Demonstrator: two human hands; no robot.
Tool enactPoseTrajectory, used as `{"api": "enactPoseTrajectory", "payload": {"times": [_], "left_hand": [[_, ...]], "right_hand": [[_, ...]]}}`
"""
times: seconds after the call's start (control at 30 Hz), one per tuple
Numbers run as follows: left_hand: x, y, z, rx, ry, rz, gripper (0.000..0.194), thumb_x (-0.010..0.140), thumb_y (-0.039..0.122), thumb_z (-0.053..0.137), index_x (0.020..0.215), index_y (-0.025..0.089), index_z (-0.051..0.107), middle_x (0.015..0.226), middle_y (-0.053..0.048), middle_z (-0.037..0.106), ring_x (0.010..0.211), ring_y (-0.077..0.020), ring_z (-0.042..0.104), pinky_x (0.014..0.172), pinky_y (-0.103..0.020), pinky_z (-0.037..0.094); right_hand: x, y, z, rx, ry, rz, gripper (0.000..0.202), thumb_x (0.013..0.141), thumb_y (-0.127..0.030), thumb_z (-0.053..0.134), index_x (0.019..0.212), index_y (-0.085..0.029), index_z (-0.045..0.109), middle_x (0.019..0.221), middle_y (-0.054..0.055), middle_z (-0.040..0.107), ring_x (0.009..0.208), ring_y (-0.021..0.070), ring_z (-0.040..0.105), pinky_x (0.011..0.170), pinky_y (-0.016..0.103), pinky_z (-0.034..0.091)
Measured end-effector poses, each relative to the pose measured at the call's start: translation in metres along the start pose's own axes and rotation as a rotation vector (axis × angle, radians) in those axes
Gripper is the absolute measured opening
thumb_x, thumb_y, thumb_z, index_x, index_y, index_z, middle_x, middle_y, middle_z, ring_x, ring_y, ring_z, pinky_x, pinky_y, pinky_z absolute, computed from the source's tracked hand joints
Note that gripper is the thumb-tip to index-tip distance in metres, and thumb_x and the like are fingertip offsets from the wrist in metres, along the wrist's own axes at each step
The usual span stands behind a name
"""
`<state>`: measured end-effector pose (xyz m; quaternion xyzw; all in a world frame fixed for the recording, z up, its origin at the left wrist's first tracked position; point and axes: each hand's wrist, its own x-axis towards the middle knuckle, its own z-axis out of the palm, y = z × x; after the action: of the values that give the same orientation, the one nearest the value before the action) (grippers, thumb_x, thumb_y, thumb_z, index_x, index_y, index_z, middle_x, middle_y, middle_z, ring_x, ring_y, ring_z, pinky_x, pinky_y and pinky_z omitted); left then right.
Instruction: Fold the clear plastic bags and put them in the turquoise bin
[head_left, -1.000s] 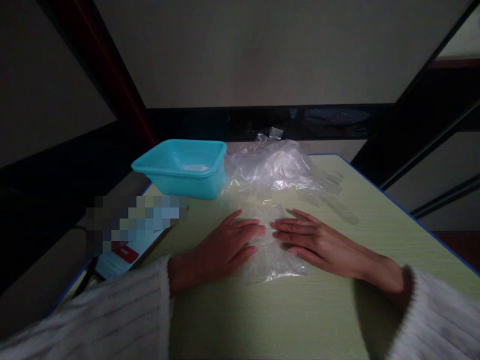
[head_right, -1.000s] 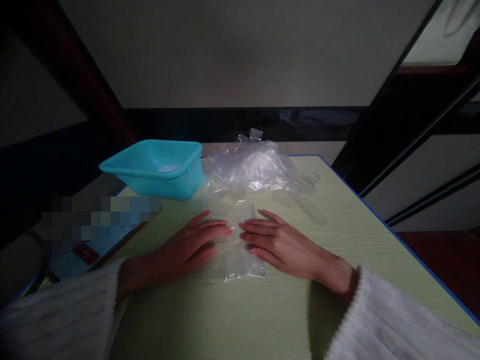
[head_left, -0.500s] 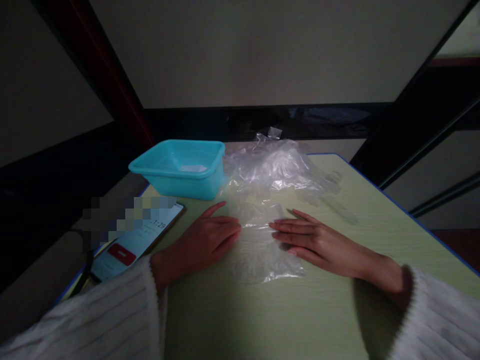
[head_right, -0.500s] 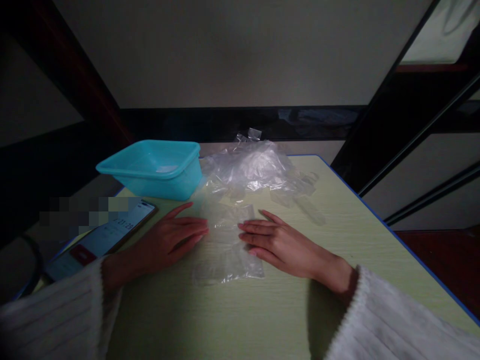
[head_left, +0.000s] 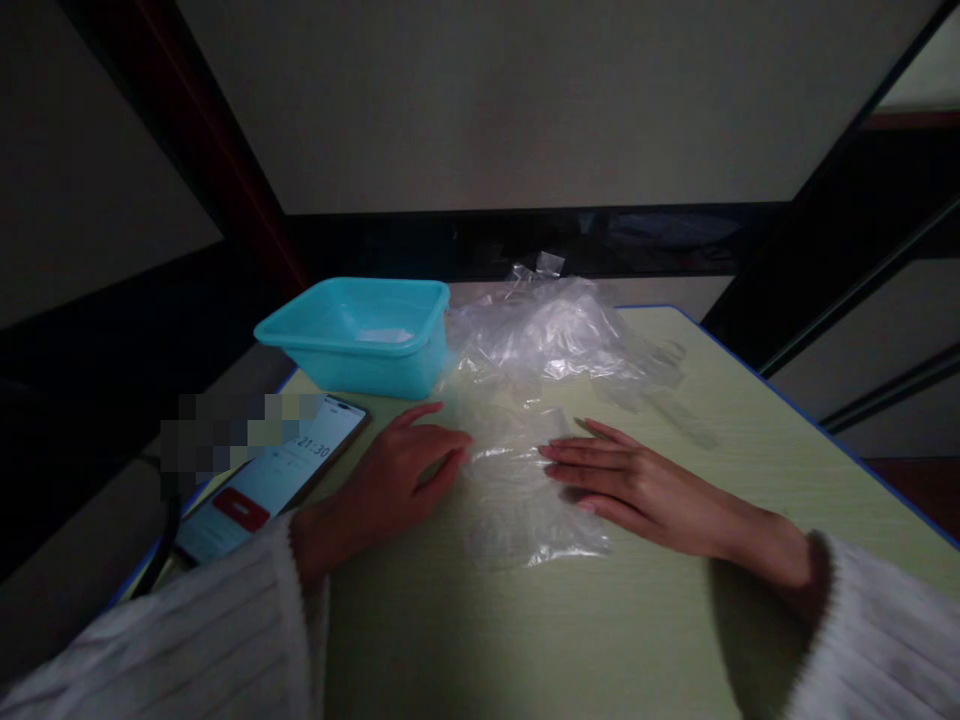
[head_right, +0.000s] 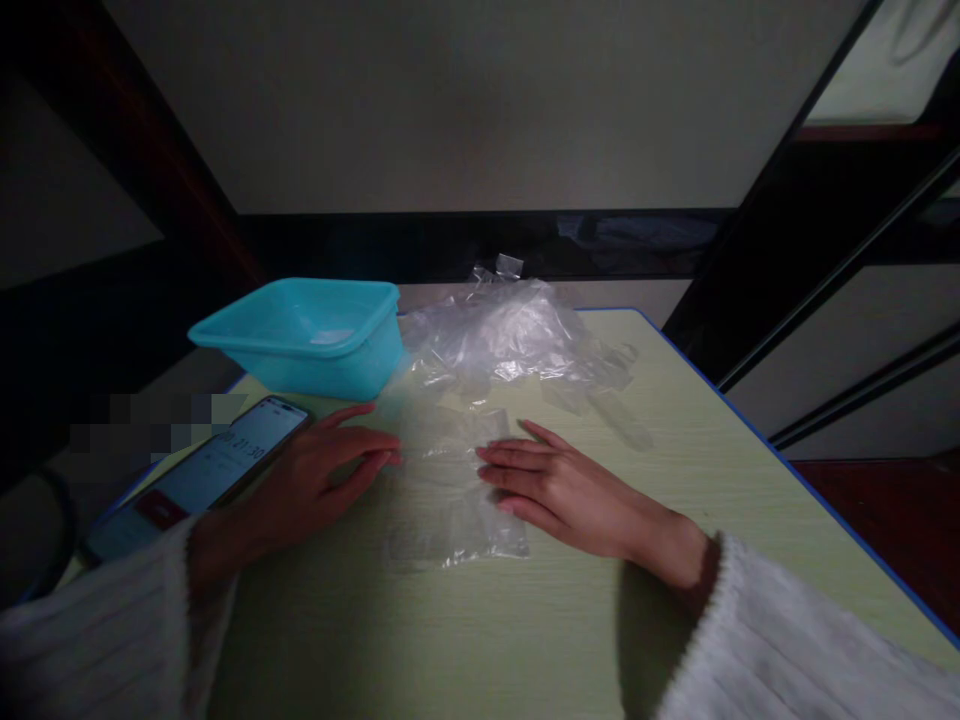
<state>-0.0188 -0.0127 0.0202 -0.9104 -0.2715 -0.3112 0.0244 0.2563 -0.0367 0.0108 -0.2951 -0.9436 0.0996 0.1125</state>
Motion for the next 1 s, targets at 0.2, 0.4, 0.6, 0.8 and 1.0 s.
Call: {"api": "enactPoseTrajectory", "payload": {"times": [0.2, 0.4, 0.6, 0.8, 1.0], "left_hand": [[-0.003, 0.001, 0.005, 0.009, -0.009, -0.017, 0.024, 0.087, 0.016, 0.042, 0.084, 0.013, 0.066, 0.073, -0.005, 0.071, 0.075, -0.0176, 0.067, 0.075, -0.030, 0.054], [-0.004, -0.002, 0.004, 0.073, -0.005, -0.001, 0.024, 0.086, 0.015, 0.043, 0.082, 0.014, 0.066, 0.071, -0.005, 0.070, 0.068, -0.0168, 0.066, 0.067, -0.029, 0.054], [-0.003, -0.002, 0.001, 0.127, 0.029, 0.032, 0.021, 0.085, 0.014, 0.044, 0.082, 0.013, 0.065, 0.071, -0.004, 0.071, 0.066, -0.0168, 0.066, 0.069, -0.031, 0.055], [-0.003, 0.014, 0.001, -0.059, 0.072, 0.048, 0.018, 0.086, 0.015, 0.045, 0.087, 0.014, 0.063, 0.077, -0.004, 0.071, 0.072, -0.0148, 0.066, 0.071, -0.028, 0.054], [-0.004, 0.038, 0.004, -0.230, -0.096, 0.134, 0.021, 0.088, 0.012, 0.041, 0.097, 0.013, 0.060, 0.094, -0.007, 0.070, 0.088, -0.0144, 0.064, 0.084, -0.027, 0.050]], "right_hand": [[0.001, 0.000, -0.001, 0.012, -0.030, 0.020, 0.035, 0.094, -0.030, 0.039, 0.124, -0.017, 0.051, 0.131, 0.010, 0.051, 0.125, 0.0182, 0.042, 0.109, 0.048, 0.020], [0.001, 0.000, 0.000, 0.030, -0.006, 0.015, 0.034, 0.094, -0.029, 0.040, 0.125, -0.020, 0.050, 0.130, 0.009, 0.052, 0.124, 0.0176, 0.043, 0.110, 0.047, 0.020], [-0.001, -0.003, -0.002, -0.020, 0.036, -0.061, 0.036, 0.094, -0.031, 0.039, 0.124, -0.015, 0.049, 0.134, 0.011, 0.048, 0.127, 0.0197, 0.038, 0.108, 0.048, 0.023], [-0.003, -0.018, -0.010, 0.090, 0.116, -0.195, 0.020, 0.090, -0.020, 0.044, 0.091, -0.014, 0.063, 0.100, 0.009, 0.064, 0.098, 0.0204, 0.055, 0.089, 0.039, 0.042], [-0.008, -0.029, -0.017, 0.036, 0.036, -0.138, 0.016, 0.085, -0.017, 0.048, 0.080, -0.015, 0.063, 0.085, 0.009, 0.062, 0.083, 0.0205, 0.054, 0.076, 0.036, 0.044]]}}
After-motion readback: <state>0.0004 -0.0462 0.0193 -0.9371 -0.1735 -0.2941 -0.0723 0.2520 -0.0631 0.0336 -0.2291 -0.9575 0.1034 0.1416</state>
